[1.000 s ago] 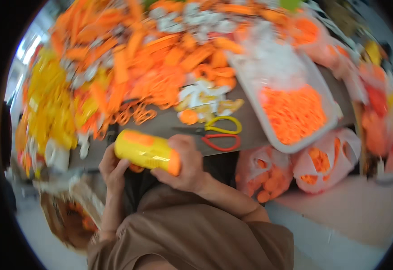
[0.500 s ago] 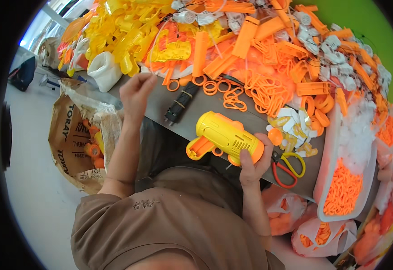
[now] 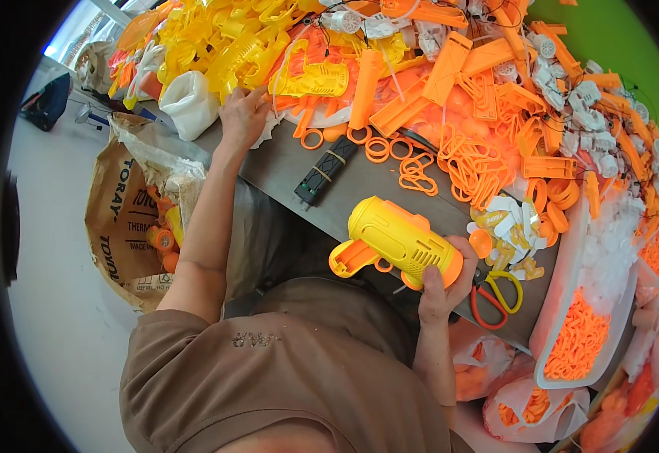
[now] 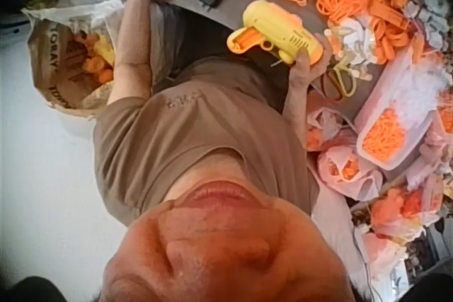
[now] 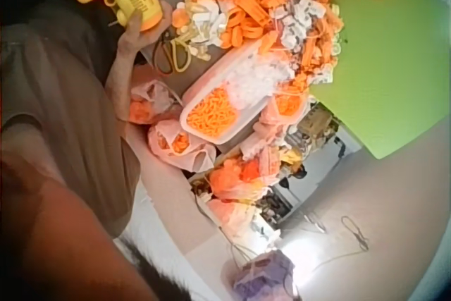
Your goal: Assembling plastic toy guns and packing various toy components into bags.
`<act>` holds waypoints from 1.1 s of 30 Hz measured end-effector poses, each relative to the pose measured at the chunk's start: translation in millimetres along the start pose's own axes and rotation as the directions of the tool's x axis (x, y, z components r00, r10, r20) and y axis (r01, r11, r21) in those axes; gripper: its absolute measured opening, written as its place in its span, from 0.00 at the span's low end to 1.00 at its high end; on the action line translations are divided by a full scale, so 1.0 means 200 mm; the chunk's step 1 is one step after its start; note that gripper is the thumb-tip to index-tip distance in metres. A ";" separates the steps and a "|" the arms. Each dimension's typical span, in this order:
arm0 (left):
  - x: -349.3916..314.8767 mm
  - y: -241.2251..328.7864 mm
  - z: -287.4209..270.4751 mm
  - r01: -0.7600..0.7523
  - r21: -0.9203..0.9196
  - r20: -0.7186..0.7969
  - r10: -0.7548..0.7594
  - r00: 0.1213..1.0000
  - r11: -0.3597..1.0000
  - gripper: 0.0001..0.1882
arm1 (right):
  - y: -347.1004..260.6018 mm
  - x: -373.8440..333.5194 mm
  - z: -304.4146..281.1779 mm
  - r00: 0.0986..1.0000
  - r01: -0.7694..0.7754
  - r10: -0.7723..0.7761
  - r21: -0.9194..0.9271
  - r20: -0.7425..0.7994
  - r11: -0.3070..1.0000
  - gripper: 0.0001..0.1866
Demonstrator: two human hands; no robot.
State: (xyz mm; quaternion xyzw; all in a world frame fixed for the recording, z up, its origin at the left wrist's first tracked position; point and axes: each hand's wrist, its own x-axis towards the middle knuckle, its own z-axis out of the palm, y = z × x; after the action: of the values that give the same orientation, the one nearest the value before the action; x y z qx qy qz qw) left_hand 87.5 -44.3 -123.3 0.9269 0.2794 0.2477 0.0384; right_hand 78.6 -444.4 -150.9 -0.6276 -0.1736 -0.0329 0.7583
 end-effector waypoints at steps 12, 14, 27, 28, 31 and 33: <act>-0.01 -0.01 -0.03 -0.081 -0.147 -0.108 0.065 0.992 0.986 0.14 | -0.02 0.00 0.01 0.998 -0.055 0.056 0.064 -0.016 0.996 0.27; -0.01 0.01 -0.07 -0.057 -0.248 -0.153 0.020 0.988 0.967 0.13 | -0.02 0.00 0.01 0.999 -0.047 0.048 0.060 -0.014 0.997 0.27; -0.05 0.00 -0.17 -0.019 -0.628 -0.143 -0.091 0.986 0.778 0.11 | -0.11 0.04 0.07 0.980 -0.170 0.145 -0.185 -0.139 0.968 0.20; -0.07 0.04 -0.20 -0.046 -0.742 -0.130 -0.076 0.989 0.669 0.11 | -0.14 0.08 0.06 0.981 -0.194 0.179 -0.316 -0.076 0.929 0.19; -0.18 0.20 -0.25 -0.234 -0.681 -0.173 0.157 0.972 0.694 0.12 | -0.10 0.12 0.04 0.989 -0.150 0.128 -0.525 -0.078 0.837 0.23; -0.32 0.38 -0.26 -0.392 -0.671 -0.169 0.385 0.907 0.629 0.13 | -0.13 0.13 0.02 0.992 -0.124 0.077 -0.676 -0.098 0.726 0.26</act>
State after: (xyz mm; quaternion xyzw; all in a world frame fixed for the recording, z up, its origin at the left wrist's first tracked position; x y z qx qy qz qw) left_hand 55.1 -146.1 -89.0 0.8811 -0.0395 0.3405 0.3259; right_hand 94.9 -440.8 -117.5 -0.8686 -0.0912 -0.0729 0.4815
